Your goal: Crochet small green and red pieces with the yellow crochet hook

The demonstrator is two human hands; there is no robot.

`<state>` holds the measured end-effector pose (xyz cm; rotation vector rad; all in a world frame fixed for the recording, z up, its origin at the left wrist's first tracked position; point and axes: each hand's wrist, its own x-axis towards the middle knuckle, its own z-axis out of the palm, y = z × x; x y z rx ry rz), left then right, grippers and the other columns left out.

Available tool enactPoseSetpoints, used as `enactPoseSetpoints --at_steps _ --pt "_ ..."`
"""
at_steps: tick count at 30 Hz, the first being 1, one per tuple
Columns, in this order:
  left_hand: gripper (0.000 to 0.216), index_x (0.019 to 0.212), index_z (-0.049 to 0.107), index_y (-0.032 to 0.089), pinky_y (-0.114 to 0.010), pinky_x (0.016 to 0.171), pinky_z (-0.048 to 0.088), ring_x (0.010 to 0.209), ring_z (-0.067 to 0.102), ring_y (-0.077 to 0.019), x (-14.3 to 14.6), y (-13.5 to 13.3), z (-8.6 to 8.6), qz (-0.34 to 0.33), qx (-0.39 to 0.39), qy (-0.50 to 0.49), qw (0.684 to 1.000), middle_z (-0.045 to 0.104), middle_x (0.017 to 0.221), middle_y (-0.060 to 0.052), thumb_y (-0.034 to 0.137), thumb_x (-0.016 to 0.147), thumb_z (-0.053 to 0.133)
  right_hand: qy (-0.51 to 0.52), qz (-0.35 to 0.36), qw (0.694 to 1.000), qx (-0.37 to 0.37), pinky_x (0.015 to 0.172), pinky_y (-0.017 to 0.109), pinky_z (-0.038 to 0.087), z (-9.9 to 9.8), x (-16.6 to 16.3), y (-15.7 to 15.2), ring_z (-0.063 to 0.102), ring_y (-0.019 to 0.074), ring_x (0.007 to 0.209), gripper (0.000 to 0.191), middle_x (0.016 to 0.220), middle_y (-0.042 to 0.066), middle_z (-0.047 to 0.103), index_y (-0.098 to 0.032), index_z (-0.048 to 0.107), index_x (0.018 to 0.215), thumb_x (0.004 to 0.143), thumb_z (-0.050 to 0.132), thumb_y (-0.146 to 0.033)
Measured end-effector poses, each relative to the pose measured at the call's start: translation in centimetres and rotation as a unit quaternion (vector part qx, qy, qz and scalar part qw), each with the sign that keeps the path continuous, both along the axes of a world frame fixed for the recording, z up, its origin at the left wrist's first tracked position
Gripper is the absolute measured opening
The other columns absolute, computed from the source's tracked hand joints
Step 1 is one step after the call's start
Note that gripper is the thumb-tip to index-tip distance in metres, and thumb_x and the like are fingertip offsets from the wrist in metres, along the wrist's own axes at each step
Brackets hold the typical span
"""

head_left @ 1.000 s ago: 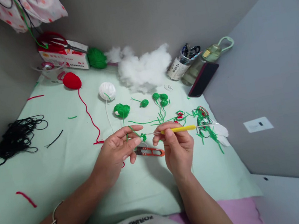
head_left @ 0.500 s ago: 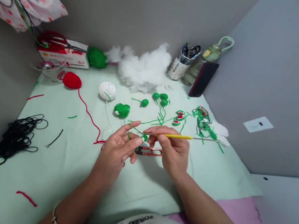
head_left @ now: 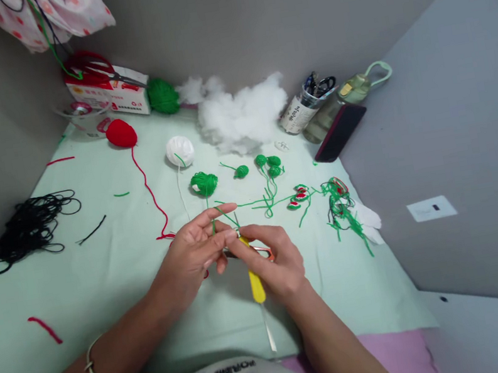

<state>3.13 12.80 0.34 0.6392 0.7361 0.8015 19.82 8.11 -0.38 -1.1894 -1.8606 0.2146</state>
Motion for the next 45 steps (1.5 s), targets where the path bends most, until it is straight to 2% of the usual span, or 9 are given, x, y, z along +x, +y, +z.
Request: enactPoseSetpoints --at_steps 7,12,17,20,24,29,34,40,45 --pt "0.047 0.123 0.071 0.016 -0.015 0.042 0.035 0.042 0.019 -0.0036 -0.3 0.4 0.3 -0.015 -0.035 -0.002 0.999 0.030 0.046 0.014 0.032 0.081 0.084 0.158 0.005 0.987 0.026 0.074 0.036 0.064 -0.1 0.1 0.8 0.074 0.0206 0.091 0.022 0.101 0.007 0.076 -0.028 0.076 0.110 0.099 0.060 -0.020" --pt "0.039 0.118 0.074 0.022 -0.018 0.041 0.040 0.041 0.036 -0.0006 -0.3 0.2 0.1 0.018 0.038 0.045 0.998 0.058 0.075 0.007 0.031 0.081 0.083 0.387 0.038 0.912 -0.132 0.058 0.030 0.060 0.2 0.3 1.6 0.068 0.0134 0.063 0.019 0.087 0.002 0.071 -0.025 0.075 0.099 0.102 0.056 -0.026" --pt "0.053 0.132 0.068 0.024 -0.018 0.043 0.038 0.046 0.045 -0.0024 0.3 -0.7 -0.1 0.021 0.046 0.041 0.998 0.063 0.081 0.004 0.032 0.082 0.083 0.148 -0.009 0.989 -0.006 0.069 0.030 0.061 -1.1 -0.3 0.9 0.072 0.0166 0.085 0.030 0.102 0.005 0.073 -0.031 0.077 0.114 0.096 0.061 -0.013" --pt "0.055 0.134 0.068 0.017 -0.017 0.044 0.036 0.044 0.030 -0.0021 0.6 -0.7 0.1 -0.008 -0.012 -0.010 1.000 0.055 0.064 0.007 0.033 0.083 0.082 0.030 -0.040 0.994 0.101 0.076 0.032 0.061 -1.5 -0.5 0.6 0.071 0.0197 0.097 0.042 0.109 0.006 0.073 -0.033 0.073 0.125 0.093 0.065 -0.008" --pt "0.038 0.118 0.078 0.017 -0.013 0.042 0.030 0.045 0.018 -0.0009 0.1 0.2 0.0 -0.015 -0.073 -0.051 0.996 0.038 0.056 0.011 0.024 0.081 0.084 0.199 -0.014 0.980 0.026 0.071 0.034 0.060 -0.6 0.2 1.3 0.070 0.0171 0.082 0.026 0.096 0.005 0.074 -0.027 0.076 0.111 0.097 0.060 -0.012" --pt "0.025 0.106 0.082 0.020 -0.013 0.042 0.037 0.043 0.024 0.0020 -0.3 0.6 -0.4 0.010 -0.045 -0.047 0.998 0.055 0.071 0.007 0.021 0.081 0.083 0.441 0.012 0.888 -0.133 0.057 0.028 0.056 0.3 0.7 2.0 0.064 0.0122 0.063 0.015 0.086 0.002 0.072 -0.024 0.076 0.094 0.098 0.063 -0.029" --pt "0.037 0.117 0.078 0.026 -0.016 0.044 0.042 0.041 0.029 0.0017 0.2 0.0 -0.2 -0.006 -0.002 -0.038 0.999 0.059 0.076 0.007 0.023 0.081 0.083 0.368 0.037 0.917 -0.151 0.072 0.030 0.061 0.4 0.1 1.7 0.072 0.0176 0.089 0.012 0.095 0.004 0.078 -0.026 0.080 0.095 0.095 0.068 -0.027" --pt "0.034 0.117 0.078 0.023 -0.016 0.044 0.040 0.044 0.028 0.0000 -0.1 0.3 -0.2 -0.024 -0.005 -0.011 1.000 0.055 0.071 0.006 0.027 0.083 0.081 0.432 0.060 0.882 -0.178 0.062 0.030 0.061 0.4 0.3 1.3 0.071 0.0141 0.068 0.016 0.091 0.003 0.078 -0.024 0.073 0.100 0.101 0.059 -0.031" --pt "0.039 0.122 0.076 0.029 -0.017 0.043 0.035 0.045 0.034 0.0004 -0.3 0.0 -0.5 -0.002 0.023 0.054 0.998 0.058 0.085 0.005 0.034 0.084 0.082 0.249 0.015 0.967 -0.060 0.065 0.031 0.062 0.3 0.3 0.8 0.072 0.0146 0.072 0.022 0.095 0.005 0.077 -0.024 0.070 0.110 0.104 0.049 -0.019"
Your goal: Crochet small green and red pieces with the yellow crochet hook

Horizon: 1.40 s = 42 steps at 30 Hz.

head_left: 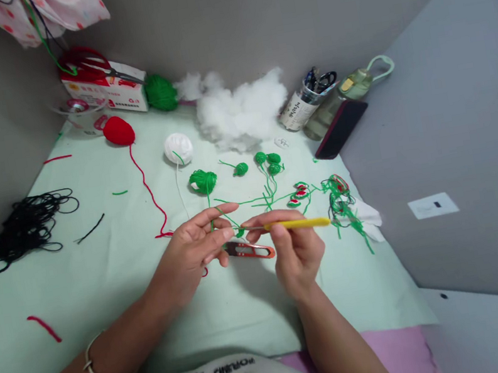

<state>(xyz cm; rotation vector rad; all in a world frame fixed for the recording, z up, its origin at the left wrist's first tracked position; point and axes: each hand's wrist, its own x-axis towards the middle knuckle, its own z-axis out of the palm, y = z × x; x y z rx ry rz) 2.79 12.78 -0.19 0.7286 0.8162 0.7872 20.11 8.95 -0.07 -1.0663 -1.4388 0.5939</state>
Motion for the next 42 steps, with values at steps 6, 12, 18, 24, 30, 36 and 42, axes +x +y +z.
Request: enactPoseSetpoints --at_steps 6,12,18,24,30,36,42 --pt "0.040 0.122 0.076 0.019 -0.015 0.046 0.036 0.045 0.026 -0.0032 0.5 0.0 0.2 -0.016 -0.078 -0.086 0.993 0.035 0.052 0.011 0.029 0.083 0.082 -0.321 -0.042 0.927 0.188 0.077 0.029 0.062 -0.8 -0.2 -0.2 0.072 0.0196 0.100 0.040 0.113 0.007 0.074 -0.030 0.071 0.124 0.092 0.065 -0.007" --pt "0.033 0.113 0.080 0.020 -0.015 0.044 0.034 0.045 0.022 -0.0004 0.2 0.4 0.4 0.012 -0.074 -0.069 0.995 0.049 0.066 0.008 0.025 0.081 0.084 0.042 -0.020 0.999 -0.012 0.064 0.033 0.061 -0.2 0.2 0.5 0.069 0.0163 0.073 0.018 0.092 0.005 0.073 -0.024 0.074 0.102 0.101 0.056 -0.024" --pt "0.051 0.131 0.072 0.031 -0.019 0.039 0.026 0.050 0.050 -0.0030 0.4 -0.4 0.4 0.016 0.023 0.039 0.999 0.065 0.093 0.001 0.035 0.082 0.083 0.010 -0.010 0.999 -0.037 0.062 0.031 0.060 -0.9 -0.3 0.5 0.070 0.0168 0.076 0.017 0.094 0.006 0.074 -0.025 0.076 0.101 0.099 0.059 -0.027" --pt "0.043 0.123 0.076 0.017 -0.017 0.051 0.042 0.046 0.025 -0.0021 0.9 -0.3 0.5 -0.018 -0.078 -0.079 0.994 0.044 0.058 0.009 0.028 0.082 0.082 -0.177 -0.051 0.977 0.104 0.073 0.035 0.061 -1.1 -0.7 0.0 0.071 0.0197 0.091 0.031 0.105 0.007 0.076 -0.031 0.077 0.112 0.094 0.062 -0.011" --pt "0.025 0.103 0.083 0.015 -0.014 0.052 0.044 0.047 0.021 -0.0008 0.3 0.6 0.6 0.020 -0.102 -0.101 0.989 0.045 0.063 0.008 0.020 0.079 0.083 0.172 -0.041 0.981 -0.078 0.056 0.029 0.055 0.0 0.5 1.4 0.062 0.0126 0.060 0.017 0.085 0.004 0.074 -0.022 0.075 0.089 0.097 0.063 -0.031" --pt "0.036 0.117 0.079 0.025 -0.018 0.048 0.039 0.056 0.050 -0.0067 0.3 0.1 0.5 0.004 -0.030 -0.003 1.000 0.064 0.077 0.002 0.027 0.081 0.081 0.150 0.037 0.982 -0.109 0.063 0.030 0.059 -0.2 0.0 1.2 0.070 0.0172 0.078 0.016 0.091 0.005 0.077 -0.024 0.078 0.093 0.095 0.068 -0.037" --pt "0.037 0.118 0.078 0.025 -0.019 0.045 0.032 0.057 0.051 -0.0072 0.2 0.1 0.6 -0.023 -0.013 0.010 1.000 0.066 0.080 0.000 0.033 0.082 0.080 0.175 0.047 0.975 -0.132 0.060 0.032 0.060 0.0 0.0 0.8 0.069 0.0156 0.066 0.022 0.089 0.006 0.078 -0.021 0.072 0.095 0.099 0.060 -0.040"
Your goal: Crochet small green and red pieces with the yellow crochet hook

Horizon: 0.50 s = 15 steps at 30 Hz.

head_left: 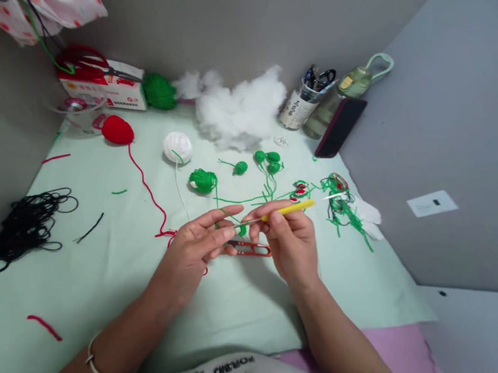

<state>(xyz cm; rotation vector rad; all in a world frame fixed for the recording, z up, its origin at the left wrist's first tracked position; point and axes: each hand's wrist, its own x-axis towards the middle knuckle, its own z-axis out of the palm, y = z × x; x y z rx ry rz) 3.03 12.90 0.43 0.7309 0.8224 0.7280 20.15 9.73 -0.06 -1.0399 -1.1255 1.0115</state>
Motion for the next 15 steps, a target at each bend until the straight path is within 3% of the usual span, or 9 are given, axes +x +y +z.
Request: enactPoseSetpoints --at_steps 2,4,6,8,10,12,15 --pt "0.037 0.118 0.078 0.025 -0.019 0.044 0.030 0.058 0.053 -0.0073 -0.1 0.0 0.1 0.007 -0.007 0.000 1.000 0.063 0.079 0.001 0.034 0.082 0.080 -0.021 -0.012 1.000 0.020 0.060 0.031 0.061 0.0 0.0 -0.2 0.070 0.0149 0.064 0.021 0.089 0.005 0.078 -0.022 0.069 0.098 0.103 0.054 -0.036" --pt "0.041 0.122 0.077 0.028 -0.018 0.043 0.028 0.062 0.058 -0.0085 -0.1 0.0 0.1 0.021 -0.011 0.004 1.000 0.061 0.078 0.002 0.034 0.082 0.082 -0.119 -0.038 0.988 0.092 0.063 0.031 0.061 -0.1 -0.1 -0.6 0.072 0.0149 0.069 0.019 0.093 0.005 0.078 -0.024 0.070 0.105 0.104 0.051 -0.027" --pt "0.048 0.128 0.073 0.029 -0.018 0.043 0.028 0.061 0.057 -0.0085 0.0 -0.2 0.1 0.030 -0.015 -0.005 0.999 0.056 0.071 0.004 0.034 0.082 0.083 -0.269 -0.060 0.944 0.179 0.069 0.032 0.063 -0.3 -0.3 -1.0 0.074 0.0170 0.079 0.023 0.100 0.004 0.078 -0.029 0.072 0.113 0.101 0.055 -0.019" --pt "0.050 0.131 0.072 0.027 -0.016 0.047 0.033 0.055 0.048 -0.0066 0.0 -0.3 0.0 0.028 -0.029 -0.040 0.998 0.048 0.061 0.007 0.033 0.083 0.083 -0.396 -0.067 0.882 0.247 0.074 0.033 0.064 -0.5 -0.4 -1.3 0.075 0.0197 0.090 0.031 0.105 0.004 0.078 -0.034 0.073 0.117 0.095 0.063 -0.014" --pt "0.047 0.129 0.073 0.022 -0.015 0.054 0.040 0.050 0.038 -0.0048 0.1 -0.3 0.0 0.014 -0.059 -0.079 0.995 0.041 0.055 0.009 0.030 0.084 0.081 -0.444 -0.078 0.851 0.271 0.075 0.032 0.064 -0.7 -0.6 -1.4 0.075 0.0205 0.095 0.037 0.109 0.003 0.077 -0.037 0.074 0.118 0.092 0.068 -0.012" --pt "0.044 0.125 0.075 0.018 -0.017 0.060 0.046 0.049 0.032 -0.0043 0.1 -0.1 0.0 0.004 -0.087 -0.095 0.992 0.039 0.053 0.010 0.027 0.083 0.082 -0.402 -0.085 0.874 0.261 0.075 0.033 0.065 -0.7 -0.6 -1.2 0.075 0.0209 0.096 0.032 0.109 0.004 0.077 -0.036 0.076 0.116 0.093 0.067 -0.015" --pt "0.041 0.121 0.077 0.019 -0.019 0.062 0.050 0.048 0.031 -0.0037 0.0 0.3 0.1 0.029 -0.076 -0.077 0.994 0.044 0.056 0.010 0.025 0.081 0.083 -0.221 -0.085 0.955 0.178 0.069 0.035 0.063 -0.3 -0.4 -0.6 0.073 0.0190 0.082 0.020 0.097 0.005 0.077 -0.029 0.077 0.106 0.099 0.060 -0.021"
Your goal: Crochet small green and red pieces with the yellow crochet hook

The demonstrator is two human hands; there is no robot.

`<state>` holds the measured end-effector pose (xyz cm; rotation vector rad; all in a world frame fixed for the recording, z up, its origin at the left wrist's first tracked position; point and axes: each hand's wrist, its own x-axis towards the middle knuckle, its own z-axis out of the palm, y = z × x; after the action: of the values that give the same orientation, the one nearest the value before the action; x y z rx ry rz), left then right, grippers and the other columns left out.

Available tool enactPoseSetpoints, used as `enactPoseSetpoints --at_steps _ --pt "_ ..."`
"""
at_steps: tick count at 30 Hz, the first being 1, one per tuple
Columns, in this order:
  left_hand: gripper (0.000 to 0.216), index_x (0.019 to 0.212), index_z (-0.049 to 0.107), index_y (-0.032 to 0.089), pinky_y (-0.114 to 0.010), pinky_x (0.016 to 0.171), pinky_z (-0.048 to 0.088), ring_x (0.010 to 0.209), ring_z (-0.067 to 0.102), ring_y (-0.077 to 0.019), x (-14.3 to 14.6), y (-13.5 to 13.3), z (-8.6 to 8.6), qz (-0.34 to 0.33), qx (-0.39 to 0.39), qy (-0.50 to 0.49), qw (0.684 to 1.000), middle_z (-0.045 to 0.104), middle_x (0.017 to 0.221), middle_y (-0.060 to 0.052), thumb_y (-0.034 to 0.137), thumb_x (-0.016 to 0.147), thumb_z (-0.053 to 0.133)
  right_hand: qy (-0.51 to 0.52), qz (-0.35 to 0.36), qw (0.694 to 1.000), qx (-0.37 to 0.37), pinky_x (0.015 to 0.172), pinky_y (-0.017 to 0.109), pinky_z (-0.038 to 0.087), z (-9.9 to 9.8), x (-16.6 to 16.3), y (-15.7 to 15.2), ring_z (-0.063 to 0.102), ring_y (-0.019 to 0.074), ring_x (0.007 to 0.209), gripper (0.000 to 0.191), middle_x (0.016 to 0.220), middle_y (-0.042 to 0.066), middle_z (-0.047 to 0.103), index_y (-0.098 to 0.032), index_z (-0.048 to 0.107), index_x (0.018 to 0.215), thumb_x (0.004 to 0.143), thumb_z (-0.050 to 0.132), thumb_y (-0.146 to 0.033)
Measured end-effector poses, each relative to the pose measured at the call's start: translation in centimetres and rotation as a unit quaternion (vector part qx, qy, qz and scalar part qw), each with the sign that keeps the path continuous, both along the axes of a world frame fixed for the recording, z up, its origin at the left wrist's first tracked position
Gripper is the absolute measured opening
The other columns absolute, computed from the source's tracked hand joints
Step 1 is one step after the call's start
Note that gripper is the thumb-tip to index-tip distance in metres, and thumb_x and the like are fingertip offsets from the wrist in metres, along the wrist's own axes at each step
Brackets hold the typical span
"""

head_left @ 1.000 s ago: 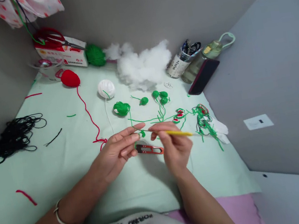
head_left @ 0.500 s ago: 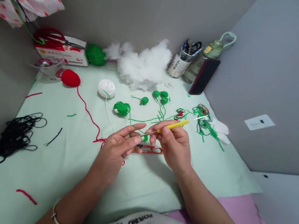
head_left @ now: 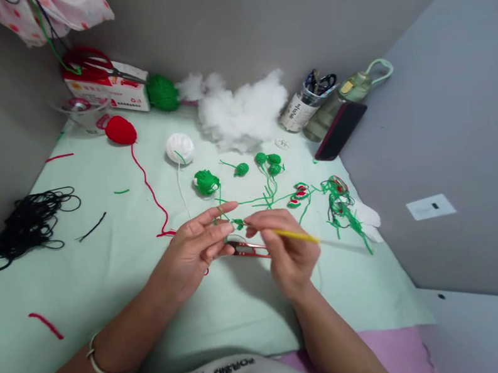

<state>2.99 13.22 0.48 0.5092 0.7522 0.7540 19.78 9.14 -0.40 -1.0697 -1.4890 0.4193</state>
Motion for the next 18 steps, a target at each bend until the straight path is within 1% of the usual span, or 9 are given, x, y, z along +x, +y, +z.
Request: enactPoseSetpoints --at_steps 3,5,7,9,11,12,14,15,18 --pt "0.042 0.122 0.076 0.023 -0.019 0.059 0.049 0.051 0.046 -0.0042 -0.2 0.0 0.0 0.024 0.054 0.043 0.997 0.059 0.071 0.006 0.026 0.081 0.084 0.186 0.045 0.976 -0.108 0.055 0.030 0.058 0.3 0.2 0.7 0.067 0.0144 0.063 0.018 0.086 0.003 0.075 -0.025 0.075 0.096 0.101 0.058 -0.028" --pt "0.044 0.124 0.075 0.026 -0.019 0.052 0.044 0.057 0.057 -0.0068 -0.1 -0.3 0.1 0.026 0.089 0.077 0.993 0.065 0.082 0.003 0.028 0.080 0.084 0.223 0.073 0.962 -0.142 0.050 0.027 0.054 0.2 0.2 0.9 0.064 0.0128 0.058 0.020 0.083 0.003 0.074 -0.024 0.075 0.094 0.101 0.058 -0.031" --pt "0.048 0.126 0.074 0.027 -0.019 0.046 0.037 0.062 0.061 -0.0081 0.0 -0.7 0.1 0.031 0.104 0.101 0.989 0.067 0.087 0.002 0.027 0.079 0.085 0.152 0.065 0.979 -0.121 0.055 0.028 0.057 -0.1 0.1 0.7 0.067 0.0143 0.066 0.017 0.089 0.004 0.074 -0.025 0.076 0.096 0.100 0.059 -0.028" --pt "0.052 0.129 0.072 0.026 -0.018 0.045 0.034 0.062 0.060 -0.0082 0.3 -1.0 0.2 0.032 0.099 0.101 0.989 0.067 0.082 0.002 0.026 0.079 0.085 0.002 0.017 0.998 -0.053 0.065 0.033 0.061 -0.6 -0.2 0.3 0.070 0.0174 0.081 0.019 0.100 0.006 0.075 -0.030 0.078 0.104 0.098 0.061 -0.022" --pt "0.054 0.133 0.070 0.024 -0.019 0.049 0.037 0.057 0.052 -0.0072 0.4 -1.1 0.2 0.023 0.081 0.071 0.994 0.062 0.069 0.005 0.026 0.080 0.084 -0.124 -0.025 0.992 0.019 0.072 0.035 0.062 -0.9 -0.3 0.0 0.071 0.0194 0.090 0.029 0.107 0.007 0.074 -0.034 0.077 0.114 0.096 0.063 -0.017" --pt "0.055 0.134 0.070 0.023 -0.019 0.052 0.039 0.054 0.048 -0.0068 0.5 -1.1 0.2 0.014 0.067 0.052 0.996 0.056 0.061 0.007 0.027 0.081 0.083 -0.147 -0.032 0.988 0.043 0.073 0.036 0.062 -0.9 -0.3 -0.1 0.071 0.0197 0.091 0.033 0.108 0.007 0.074 -0.035 0.075 0.118 0.095 0.062 -0.015" --pt "0.052 0.133 0.071 0.021 -0.019 0.055 0.042 0.049 0.038 -0.0056 0.6 -1.1 0.1 -0.002 0.036 0.016 0.999 0.043 0.051 0.011 0.029 0.083 0.082 -0.123 -0.020 0.991 0.050 0.075 0.036 0.061 -0.8 -0.2 0.0 0.071 0.0196 0.092 0.036 0.106 0.007 0.074 -0.034 0.074 0.121 0.095 0.062 -0.012" --pt "0.050 0.131 0.072 0.020 -0.019 0.055 0.042 0.048 0.034 -0.0048 0.7 -1.0 0.0 -0.006 0.025 0.003 1.000 0.042 0.051 0.011 0.028 0.083 0.083 -0.097 -0.006 0.994 0.041 0.076 0.036 0.061 -0.6 -0.1 0.0 0.071 0.0196 0.093 0.036 0.104 0.006 0.074 -0.033 0.074 0.120 0.095 0.062 -0.010" --pt "0.050 0.129 0.072 0.022 -0.019 0.057 0.044 0.048 0.035 -0.0021 0.8 -1.0 -0.2 0.000 0.027 -0.010 1.000 0.060 0.068 0.007 0.024 0.081 0.084 -0.036 0.029 0.999 0.006 0.076 0.034 0.059 -0.1 0.0 0.2 0.071 0.0185 0.094 0.035 0.103 0.005 0.074 -0.031 0.076 0.117 0.095 0.062 -0.008"
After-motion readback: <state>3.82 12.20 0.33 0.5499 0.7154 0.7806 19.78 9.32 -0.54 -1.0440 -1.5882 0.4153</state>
